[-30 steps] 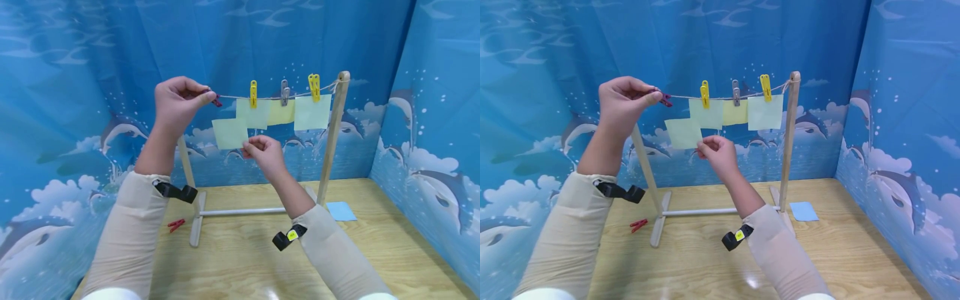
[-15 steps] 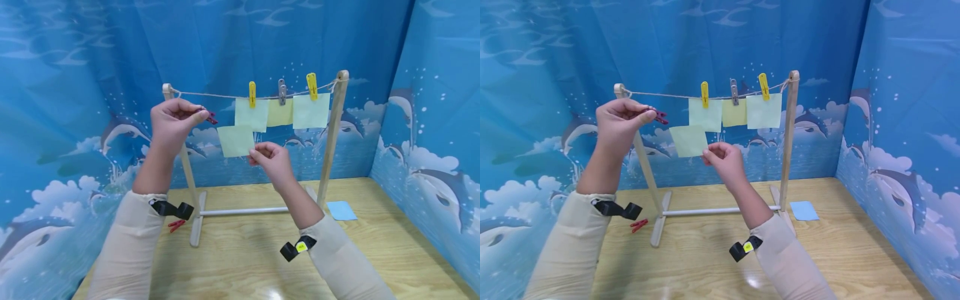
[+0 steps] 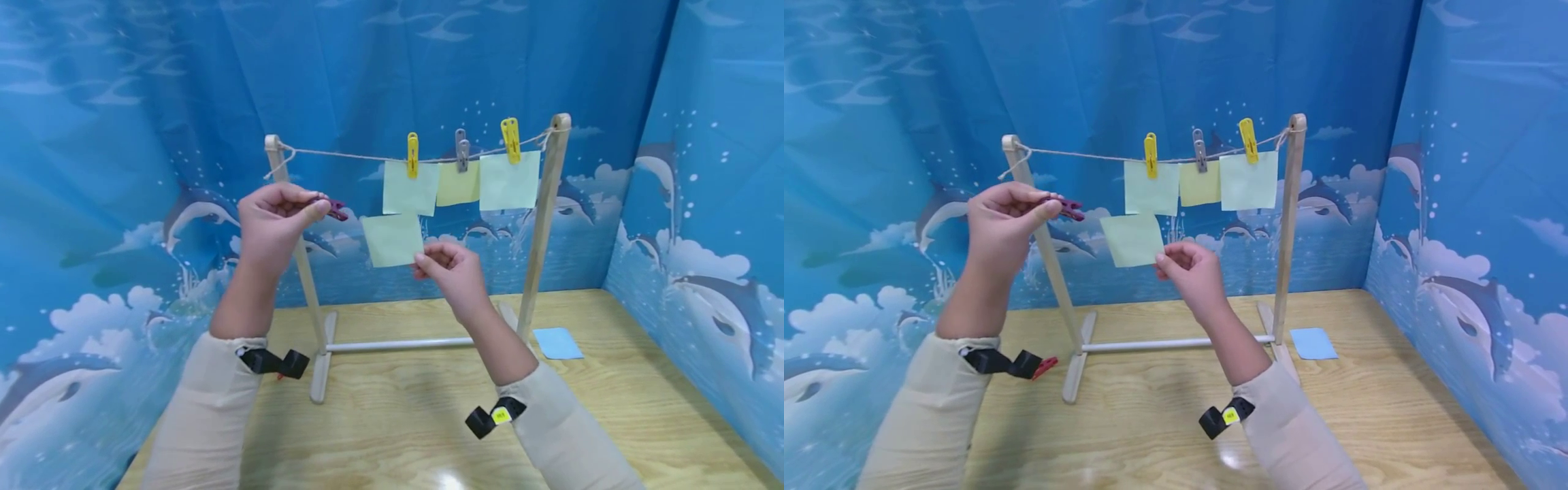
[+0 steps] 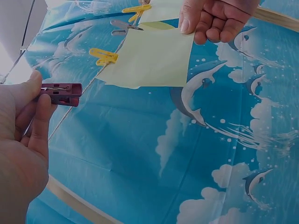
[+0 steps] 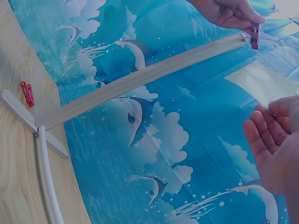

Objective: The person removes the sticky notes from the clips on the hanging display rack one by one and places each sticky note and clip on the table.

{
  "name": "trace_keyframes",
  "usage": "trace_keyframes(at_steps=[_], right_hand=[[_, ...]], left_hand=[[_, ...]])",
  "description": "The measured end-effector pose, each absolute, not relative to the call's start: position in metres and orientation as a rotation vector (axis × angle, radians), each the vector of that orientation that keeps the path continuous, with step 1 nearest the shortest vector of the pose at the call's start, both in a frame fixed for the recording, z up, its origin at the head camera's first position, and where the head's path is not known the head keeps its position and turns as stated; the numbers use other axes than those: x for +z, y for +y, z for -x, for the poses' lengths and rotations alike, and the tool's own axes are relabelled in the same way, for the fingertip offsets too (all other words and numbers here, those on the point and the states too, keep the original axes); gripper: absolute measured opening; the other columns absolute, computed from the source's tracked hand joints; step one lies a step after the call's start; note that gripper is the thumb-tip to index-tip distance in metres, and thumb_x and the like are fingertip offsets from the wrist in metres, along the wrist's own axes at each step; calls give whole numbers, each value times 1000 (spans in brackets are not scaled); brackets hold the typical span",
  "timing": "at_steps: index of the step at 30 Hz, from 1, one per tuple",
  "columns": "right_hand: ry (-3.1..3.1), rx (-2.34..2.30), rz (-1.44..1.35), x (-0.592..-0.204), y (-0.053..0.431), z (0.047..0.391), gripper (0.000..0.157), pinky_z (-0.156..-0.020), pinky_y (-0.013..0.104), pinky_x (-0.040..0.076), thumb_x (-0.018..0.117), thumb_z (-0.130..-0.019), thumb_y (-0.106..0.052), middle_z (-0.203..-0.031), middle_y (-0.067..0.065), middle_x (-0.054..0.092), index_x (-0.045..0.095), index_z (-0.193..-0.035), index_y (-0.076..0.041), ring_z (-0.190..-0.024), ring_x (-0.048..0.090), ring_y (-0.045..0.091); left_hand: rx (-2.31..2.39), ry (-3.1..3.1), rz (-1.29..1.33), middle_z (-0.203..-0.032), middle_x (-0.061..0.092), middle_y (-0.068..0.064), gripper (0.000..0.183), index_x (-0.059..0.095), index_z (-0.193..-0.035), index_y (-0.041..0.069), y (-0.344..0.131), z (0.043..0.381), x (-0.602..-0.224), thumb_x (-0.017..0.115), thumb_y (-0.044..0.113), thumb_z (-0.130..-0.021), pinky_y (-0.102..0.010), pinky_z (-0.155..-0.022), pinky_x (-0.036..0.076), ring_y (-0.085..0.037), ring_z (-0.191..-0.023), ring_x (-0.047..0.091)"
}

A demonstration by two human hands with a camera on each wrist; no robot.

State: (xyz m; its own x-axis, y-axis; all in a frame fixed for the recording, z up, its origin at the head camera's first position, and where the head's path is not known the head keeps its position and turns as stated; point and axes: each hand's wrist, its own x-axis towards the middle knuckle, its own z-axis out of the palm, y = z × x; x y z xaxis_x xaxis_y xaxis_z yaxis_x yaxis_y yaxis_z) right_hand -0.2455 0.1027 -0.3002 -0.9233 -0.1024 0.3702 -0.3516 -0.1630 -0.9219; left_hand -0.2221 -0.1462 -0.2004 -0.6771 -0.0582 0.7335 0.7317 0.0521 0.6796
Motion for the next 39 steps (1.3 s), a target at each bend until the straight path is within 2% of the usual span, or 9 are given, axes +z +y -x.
trace_keyframes(at_steps=[7,13,20,30,39], right_hand=[[-1942,2207,-485,-303,108,243,23,-80,33,59,69,-92,-13,-88,10,70,65,-105,5,-77,69,17],[-1946,2210,-468,-304,111,238,22,-80,33,58,69,-92,-13,-88,9,70,65,-105,5,-77,69,18],[-1946,2218,-453,-308,116,237,24,-82,33,58,70,-92,-13,-87,9,70,65,-107,5,-76,69,17],[-1920,2213,-438,-315,124,236,22,-82,33,58,70,-92,-14,-86,7,70,65,-104,4,-76,69,18],[-1883,2207,-407,-323,135,235,22,-83,31,57,70,-92,-14,-84,4,71,65,-102,4,-74,70,17]], left_hand=[[-1688,-1750,669,-89,73,-9,13,73,-90,-3,-150,221,-210,77,7,-83,-23,-78,56,-22,-81,68],[-1714,-1779,666,-93,72,-11,18,72,-99,-4,-153,219,-217,76,7,-84,-24,-82,56,-22,-85,68],[-1691,-1834,652,-95,71,-10,21,72,-105,2,-155,218,-226,76,9,-85,-24,-82,56,-23,-88,68],[-1748,-1769,684,-102,71,-11,28,70,-113,1,-159,213,-241,74,1,-85,-25,-86,55,-22,-95,67],[-1805,-1753,698,-102,72,-11,27,70,-111,-1,-163,210,-252,73,-4,-84,-28,-88,54,-20,-95,70]])
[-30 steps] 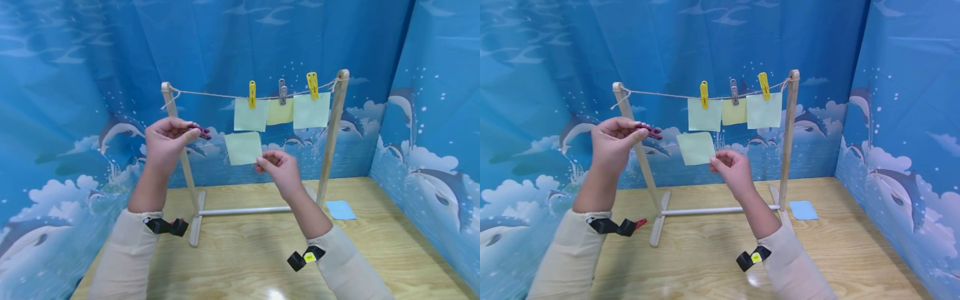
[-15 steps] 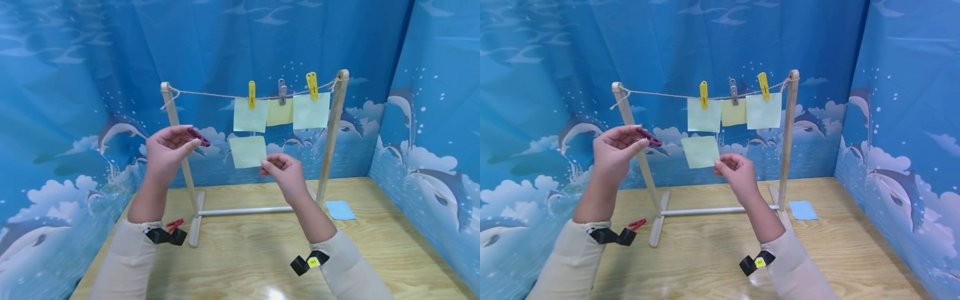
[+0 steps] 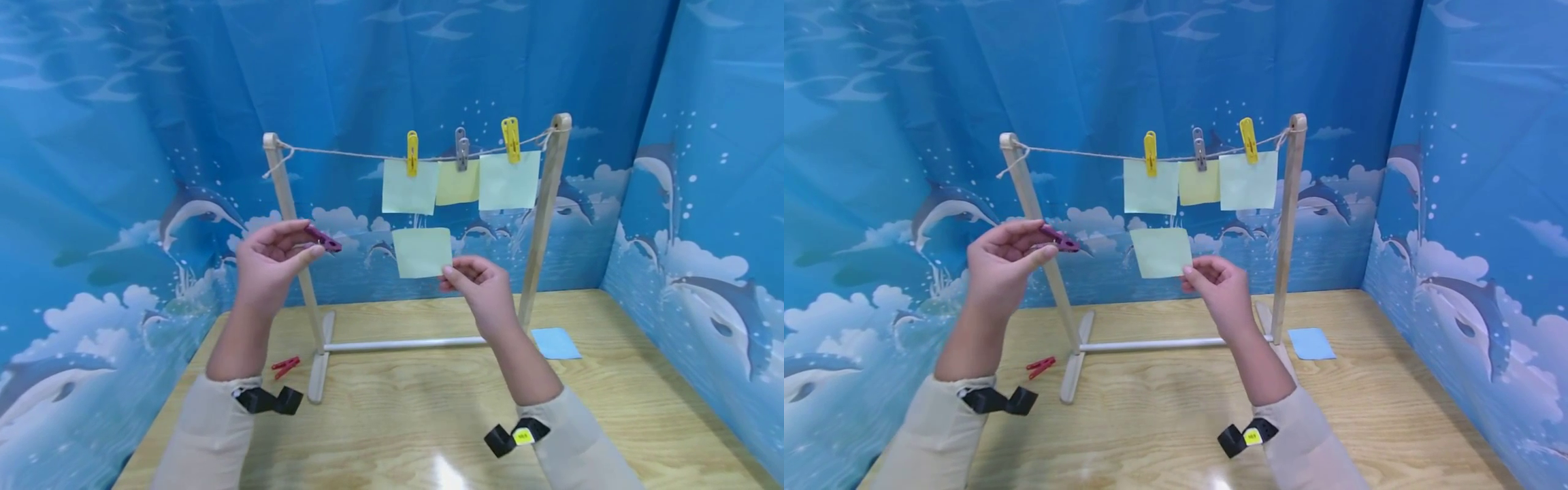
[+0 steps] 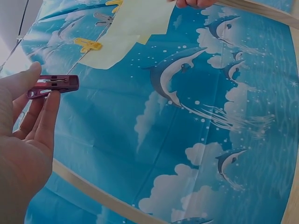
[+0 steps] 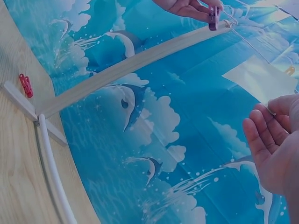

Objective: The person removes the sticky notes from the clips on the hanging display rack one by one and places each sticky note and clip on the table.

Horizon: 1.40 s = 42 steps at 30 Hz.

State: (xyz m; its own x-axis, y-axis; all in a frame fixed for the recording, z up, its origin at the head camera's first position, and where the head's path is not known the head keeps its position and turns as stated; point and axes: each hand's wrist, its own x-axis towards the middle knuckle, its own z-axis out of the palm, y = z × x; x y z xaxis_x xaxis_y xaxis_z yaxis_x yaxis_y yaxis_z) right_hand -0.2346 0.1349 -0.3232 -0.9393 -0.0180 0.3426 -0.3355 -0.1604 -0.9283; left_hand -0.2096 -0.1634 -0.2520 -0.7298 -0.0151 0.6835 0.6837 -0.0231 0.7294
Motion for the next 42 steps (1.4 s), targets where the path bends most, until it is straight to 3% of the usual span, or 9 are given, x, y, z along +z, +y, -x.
trace_keyframes(at_steps=[12,19,26,30,38,42], right_hand=[[-1878,2220,-380,-336,147,232,20,-78,30,58,69,-92,-13,-81,2,71,66,-102,3,-72,69,14],[-1842,2244,-424,-344,159,227,8,-79,29,58,68,-92,-10,-81,2,70,68,-97,-4,-72,68,13],[-1815,2247,-422,-349,171,223,11,-79,30,58,69,-92,-12,-83,3,71,68,-97,-2,-72,69,14],[-1808,2240,-401,-353,176,222,11,-78,29,58,69,-92,-12,-82,3,71,69,-97,-1,-72,69,15],[-1758,2258,-360,-365,182,217,4,-74,31,59,68,-92,-6,-80,3,71,70,-94,-3,-70,69,15],[-1737,2273,-329,-369,185,216,3,-73,30,59,68,-92,-5,-80,3,71,70,-94,-4,-70,69,14]], left_hand=[[-1844,-1775,701,-102,72,-11,29,70,-110,-2,-169,204,-268,71,-10,-83,-31,-86,55,-21,-94,70],[-1816,-1772,769,-105,71,-11,30,65,-112,-11,-175,202,-276,70,-12,-83,-31,-84,56,-21,-96,70],[-1812,-1789,691,-107,70,-12,31,67,-114,-6,-182,197,-284,70,-12,-83,-29,-84,55,-19,-96,69],[-1832,-1798,664,-107,71,-12,33,64,-116,-11,-185,195,-289,69,-11,-84,-29,-85,55,-18,-96,69],[-1844,-1828,583,-107,71,-12,34,62,-117,-13,-190,191,-300,69,-11,-84,-28,-83,56,-17,-98,69],[-1859,-1839,563,-108,71,-13,33,65,-117,-8,-192,191,-306,70,-10,-84,-28,-82,56,-17,-98,69]])
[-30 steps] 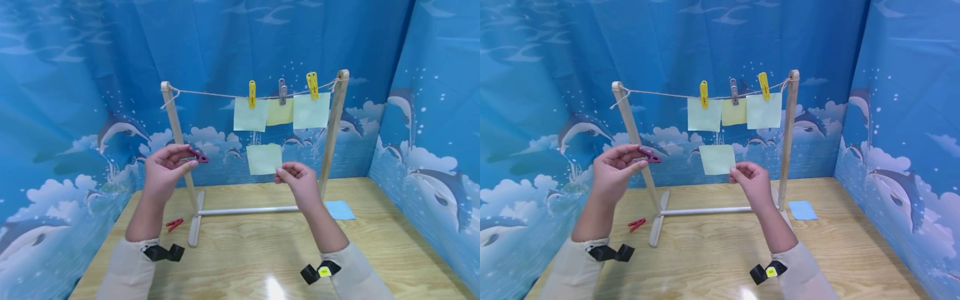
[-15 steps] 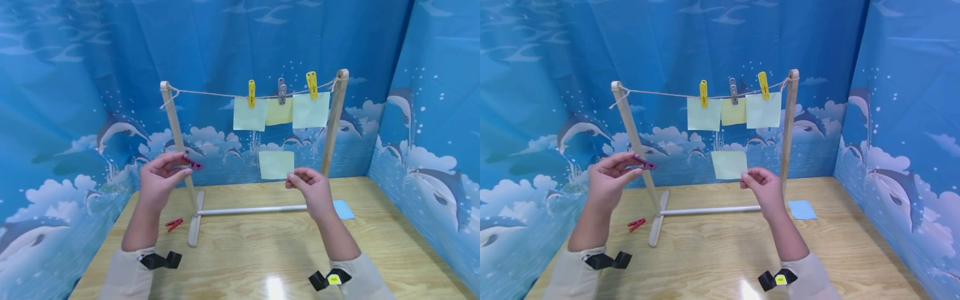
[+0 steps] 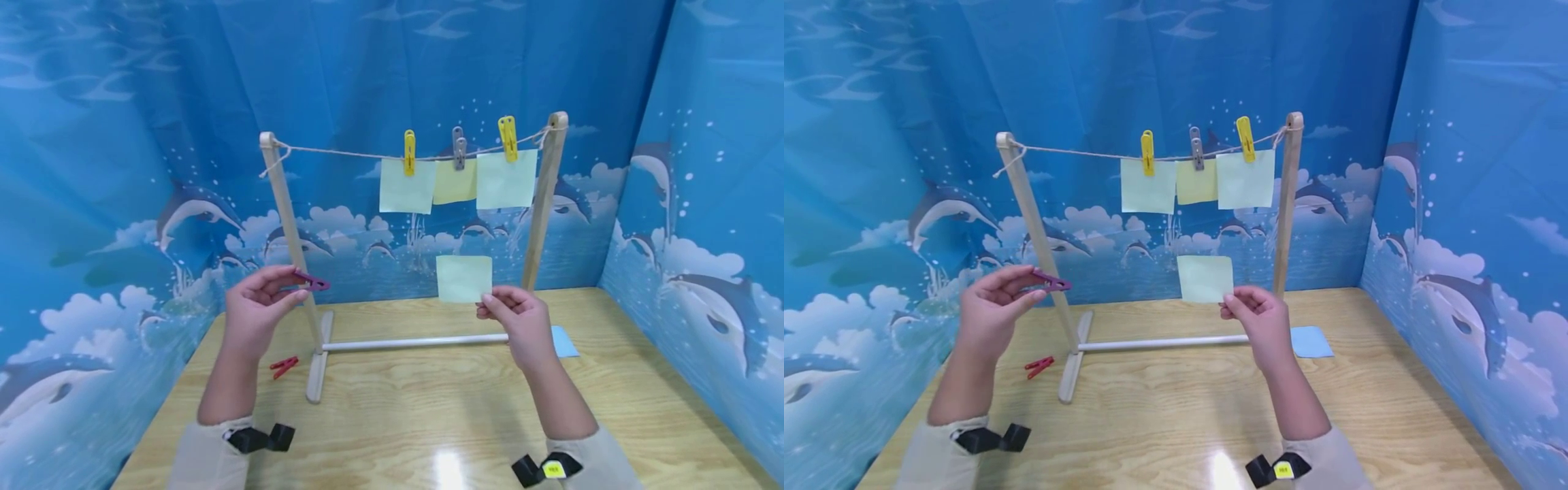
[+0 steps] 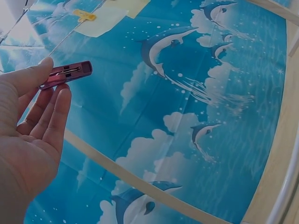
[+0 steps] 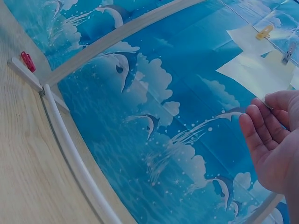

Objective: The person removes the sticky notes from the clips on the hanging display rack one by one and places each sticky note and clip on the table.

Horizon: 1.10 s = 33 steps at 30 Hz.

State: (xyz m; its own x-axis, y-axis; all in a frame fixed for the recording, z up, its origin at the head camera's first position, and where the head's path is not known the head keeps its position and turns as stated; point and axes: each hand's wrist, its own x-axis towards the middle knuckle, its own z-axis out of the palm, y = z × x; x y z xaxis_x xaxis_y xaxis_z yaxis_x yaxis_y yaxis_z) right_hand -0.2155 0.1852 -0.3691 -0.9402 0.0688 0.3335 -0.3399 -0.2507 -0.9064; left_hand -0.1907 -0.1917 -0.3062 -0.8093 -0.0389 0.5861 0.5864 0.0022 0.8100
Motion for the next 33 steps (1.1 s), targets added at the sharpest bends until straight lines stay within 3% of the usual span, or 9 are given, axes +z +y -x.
trace_keyframes(at_steps=[7,16,21,26,33], right_hand=[[-1762,2285,-250,-376,193,212,10,-75,29,59,70,-91,-10,-82,4,70,68,-95,-1,-74,69,14],[-1714,2281,-248,-384,201,210,2,-72,27,59,69,-91,-5,-80,3,71,69,-93,-4,-72,69,13],[-1662,2309,-236,-389,206,209,6,-71,27,59,67,-91,-1,-78,4,70,69,-88,-6,-71,69,13],[-1626,2311,-201,-394,212,208,9,-69,26,59,66,-91,1,-76,4,70,69,-86,-6,-69,69,13],[-1617,2307,-155,-399,223,207,10,-69,25,59,66,-91,1,-75,4,70,70,-86,-7,-68,69,12]], left_hand=[[-1891,-1839,553,-109,70,-12,31,66,-116,-6,-194,188,-316,69,-9,-85,-29,-85,55,-18,-101,68],[-1875,-1870,405,-109,71,-10,32,65,-117,-5,-194,182,-327,70,-6,-85,-28,-85,55,-19,-101,67],[-1883,-1886,304,-111,70,-14,35,64,-119,-4,-195,179,-332,72,-3,-85,-28,-85,55,-19,-101,67],[-1897,-1910,220,-110,71,-6,34,64,-119,-3,-199,177,-338,73,1,-86,-28,-86,54,-18,-103,67],[-1887,-1924,146,-110,71,-4,35,65,-119,-2,-204,175,-346,74,4,-86,-27,-87,53,-16,-104,66]])
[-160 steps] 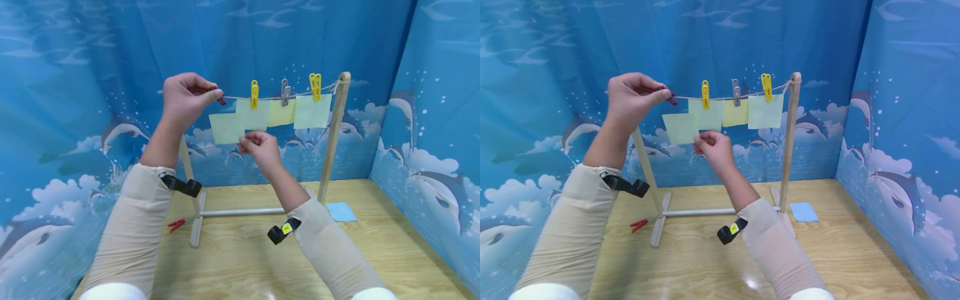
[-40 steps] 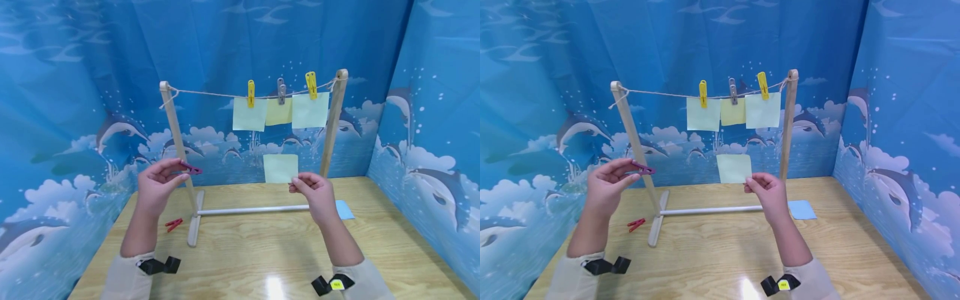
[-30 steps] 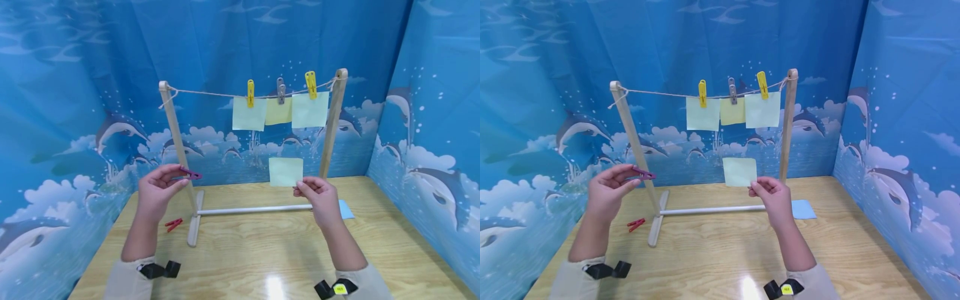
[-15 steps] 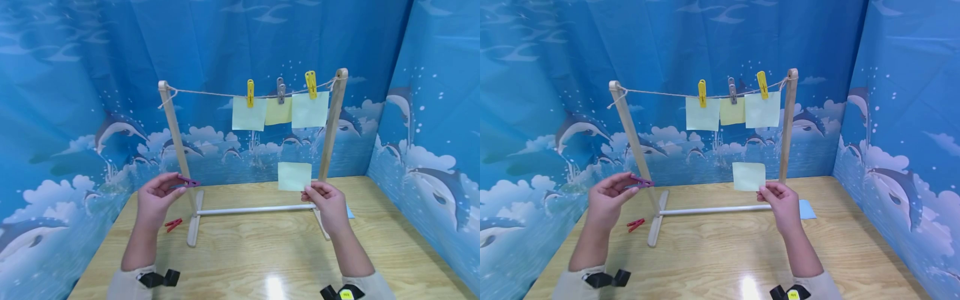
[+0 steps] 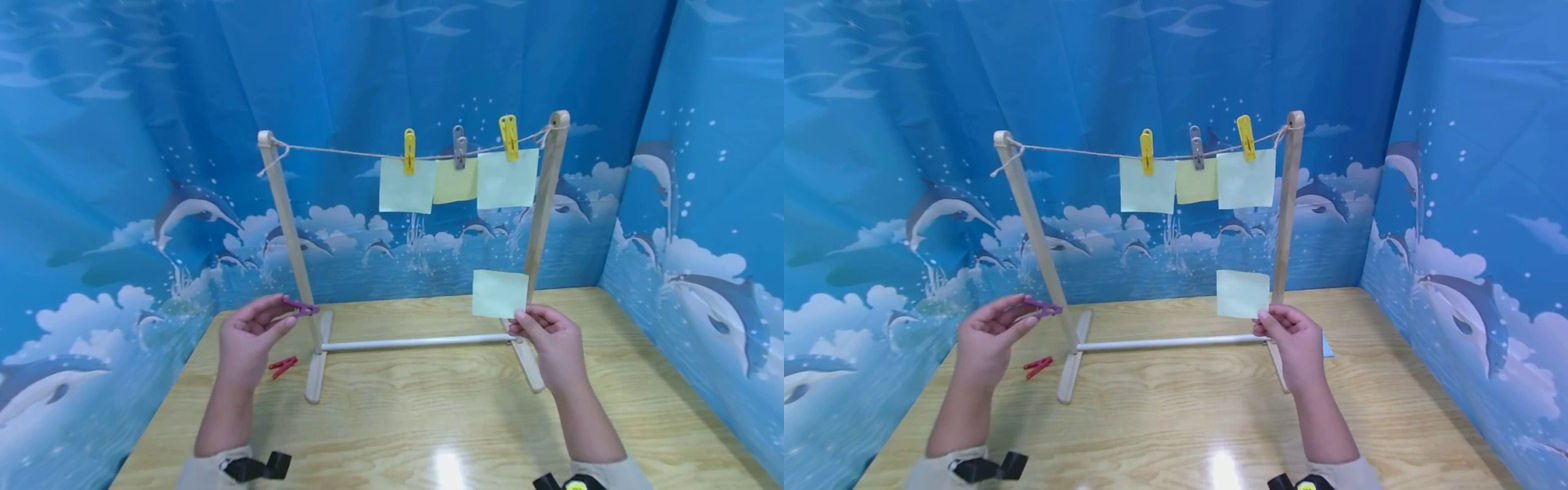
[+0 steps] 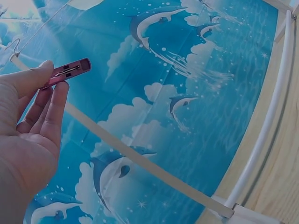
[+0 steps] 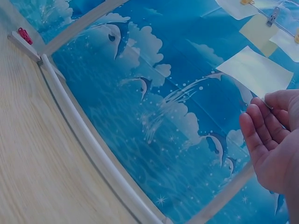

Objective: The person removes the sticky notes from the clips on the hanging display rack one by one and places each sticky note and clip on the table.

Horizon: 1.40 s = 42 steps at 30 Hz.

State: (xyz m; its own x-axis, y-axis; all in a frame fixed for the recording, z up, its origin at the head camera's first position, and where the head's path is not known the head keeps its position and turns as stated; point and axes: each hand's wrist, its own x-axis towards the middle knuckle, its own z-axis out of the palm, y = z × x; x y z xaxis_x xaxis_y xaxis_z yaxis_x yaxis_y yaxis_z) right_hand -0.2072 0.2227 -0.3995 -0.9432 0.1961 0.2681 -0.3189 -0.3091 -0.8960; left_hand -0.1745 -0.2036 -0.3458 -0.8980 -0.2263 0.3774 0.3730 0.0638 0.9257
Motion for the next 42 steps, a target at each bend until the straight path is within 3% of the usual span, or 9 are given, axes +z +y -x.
trace_keyframes(at_steps=[11,27,42], right_hand=[[-1644,2296,-106,-406,242,202,3,-71,26,59,68,-91,-5,-78,4,70,70,-91,-3,-72,69,13],[-1498,2341,-78,-419,262,199,7,-66,26,59,66,-90,2,-75,7,71,71,-87,-3,-67,69,14],[-1358,2368,-126,-426,283,196,13,-64,27,59,61,-90,11,-75,10,72,71,-87,2,-66,70,17]], left_hand=[[-1903,-1902,7,-112,70,-3,38,65,-120,1,-214,169,-355,76,6,-84,-25,-86,53,-14,-104,66],[-1909,-1848,-22,-108,71,-6,36,65,-118,-5,-228,166,-374,74,-2,-84,-26,-85,54,-15,-102,67],[-1964,-1796,-96,-108,71,-3,37,65,-118,-3,-238,162,-386,74,-5,-82,-27,-85,54,-14,-101,67]])
